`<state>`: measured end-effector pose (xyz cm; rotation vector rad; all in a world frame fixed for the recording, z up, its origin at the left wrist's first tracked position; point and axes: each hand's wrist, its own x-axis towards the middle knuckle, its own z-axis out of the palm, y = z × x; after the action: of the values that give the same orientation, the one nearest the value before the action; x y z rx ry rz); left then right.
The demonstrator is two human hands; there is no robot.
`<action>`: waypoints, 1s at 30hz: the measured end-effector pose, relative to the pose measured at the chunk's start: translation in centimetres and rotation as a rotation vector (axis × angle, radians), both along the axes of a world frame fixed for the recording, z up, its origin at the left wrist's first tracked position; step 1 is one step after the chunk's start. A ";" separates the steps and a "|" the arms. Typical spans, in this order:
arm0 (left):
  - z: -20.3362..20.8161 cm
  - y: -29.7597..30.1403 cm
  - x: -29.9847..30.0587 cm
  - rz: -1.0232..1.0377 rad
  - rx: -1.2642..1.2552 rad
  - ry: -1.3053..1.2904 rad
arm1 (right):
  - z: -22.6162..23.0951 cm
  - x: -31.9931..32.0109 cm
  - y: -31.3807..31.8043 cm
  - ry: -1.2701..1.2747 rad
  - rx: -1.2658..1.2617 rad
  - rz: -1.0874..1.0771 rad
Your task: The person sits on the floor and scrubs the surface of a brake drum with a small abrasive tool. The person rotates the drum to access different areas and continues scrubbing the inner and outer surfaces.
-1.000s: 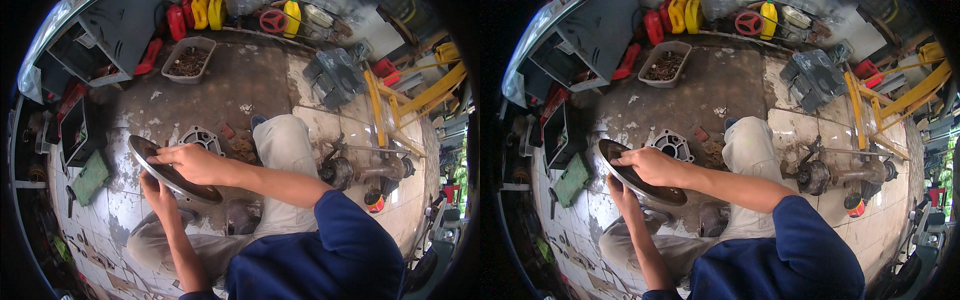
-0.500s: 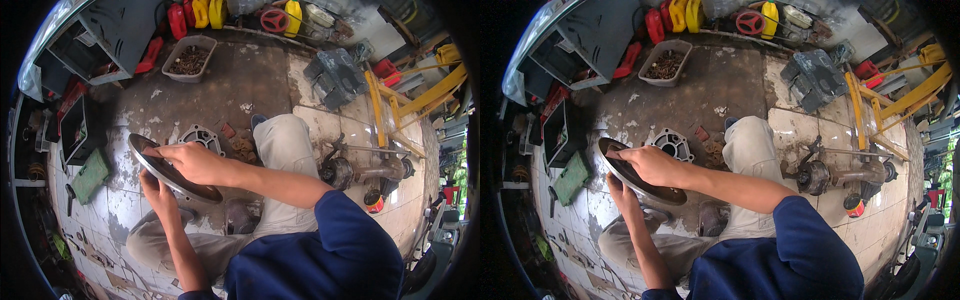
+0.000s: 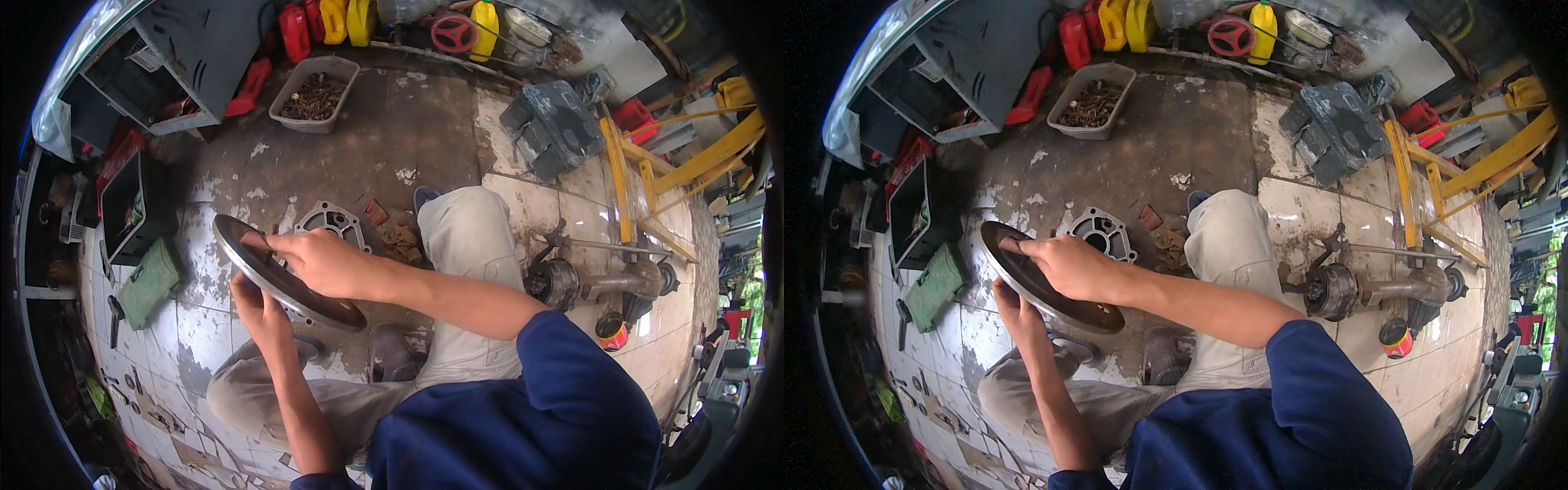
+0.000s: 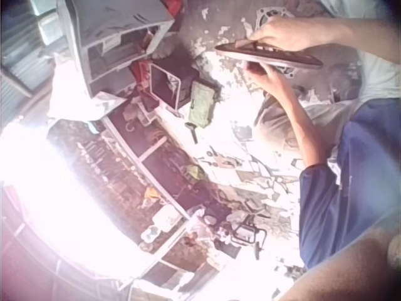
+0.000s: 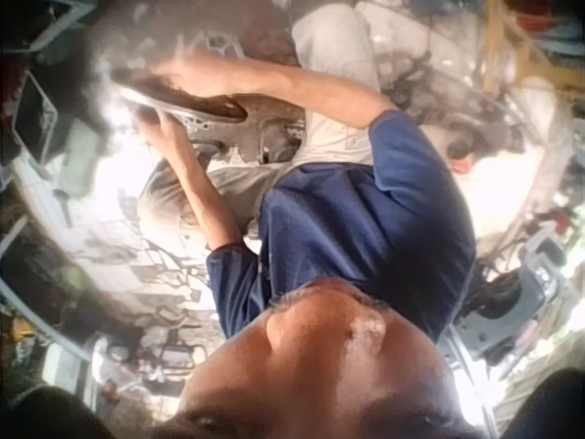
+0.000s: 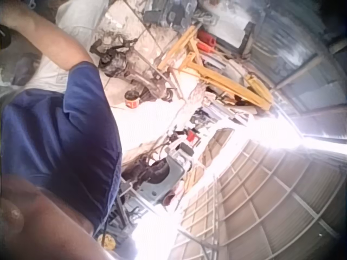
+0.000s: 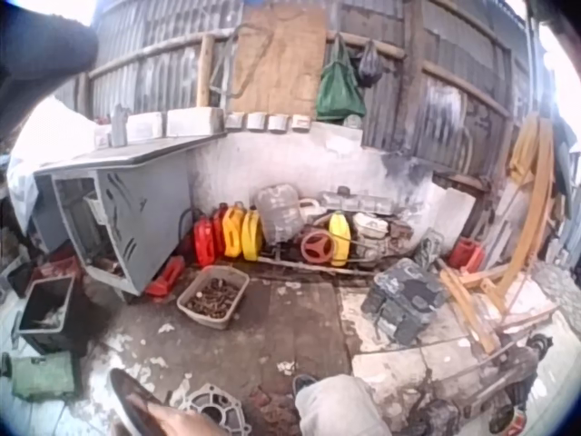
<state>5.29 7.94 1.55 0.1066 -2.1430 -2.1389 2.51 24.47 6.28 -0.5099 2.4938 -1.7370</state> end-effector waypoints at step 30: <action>0.3 -1.0 0.2 0.014 -0.119 0.012 | -0.8 -0.2 -1.0 0.020 -0.088 0.005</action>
<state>5.47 6.98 1.82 0.0985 -2.2494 -1.9937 2.34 23.50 5.44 -0.5418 2.4356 -1.8549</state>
